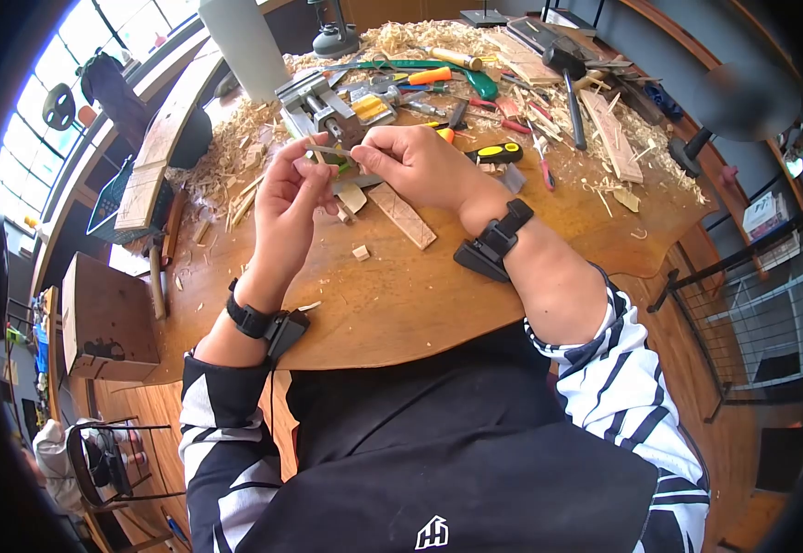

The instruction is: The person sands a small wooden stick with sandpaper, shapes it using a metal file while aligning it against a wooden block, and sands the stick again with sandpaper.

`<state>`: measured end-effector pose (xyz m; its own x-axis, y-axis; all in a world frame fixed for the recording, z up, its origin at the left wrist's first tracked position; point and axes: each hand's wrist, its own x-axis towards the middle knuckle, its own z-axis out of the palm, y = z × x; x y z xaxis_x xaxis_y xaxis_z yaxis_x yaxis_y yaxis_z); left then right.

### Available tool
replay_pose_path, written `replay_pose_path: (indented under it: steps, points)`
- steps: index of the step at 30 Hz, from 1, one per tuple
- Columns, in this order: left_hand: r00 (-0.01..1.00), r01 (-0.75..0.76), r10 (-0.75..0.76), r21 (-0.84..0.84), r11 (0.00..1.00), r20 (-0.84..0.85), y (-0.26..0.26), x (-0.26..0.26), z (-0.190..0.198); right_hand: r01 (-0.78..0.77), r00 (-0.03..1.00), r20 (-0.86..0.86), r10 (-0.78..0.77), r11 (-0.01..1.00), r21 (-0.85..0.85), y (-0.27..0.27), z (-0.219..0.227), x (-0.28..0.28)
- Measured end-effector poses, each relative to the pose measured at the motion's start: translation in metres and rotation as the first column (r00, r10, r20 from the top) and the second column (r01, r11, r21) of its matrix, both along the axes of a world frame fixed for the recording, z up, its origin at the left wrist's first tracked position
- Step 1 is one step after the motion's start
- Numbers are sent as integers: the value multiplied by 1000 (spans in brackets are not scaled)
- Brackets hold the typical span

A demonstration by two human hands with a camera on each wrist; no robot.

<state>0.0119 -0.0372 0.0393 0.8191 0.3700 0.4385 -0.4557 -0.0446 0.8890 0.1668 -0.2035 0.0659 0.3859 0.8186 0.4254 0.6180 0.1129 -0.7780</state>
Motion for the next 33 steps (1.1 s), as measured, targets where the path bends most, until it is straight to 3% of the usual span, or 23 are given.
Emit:
replay_pose_path:
  steps: [8,11,13,17,21,24,28,33]
  points:
    - [1000,5,-5,29,1000,2,0,-1,1,-24,999,26,24,1000,-3,-1,0,1]
    - [996,36,-32,46,998,-89,-1,0,5,-29,999,33,30,999,-33,-1,0,4]
    - [999,-54,54,-27,998,3,1,0,4,-30,999,24,31,999,-23,0,-1,5]
    - [994,61,-55,63,996,-95,-1,1,0,-40,999,4,40,999,-4,1,-2,3]
    - [998,16,-14,42,999,-59,1,-2,6,-32,999,-32,32,999,18,3,-6,6]
    - [984,93,-89,19,996,-153,-4,-3,1,-56,998,-36,57,998,15,2,-6,5]
    - [996,50,-48,25,998,-77,2,-4,6,-37,999,-12,37,999,28,2,-6,7]
    - [987,97,-91,37,995,-129,-3,-1,-6,-69,997,26,69,998,8,-2,-1,5]
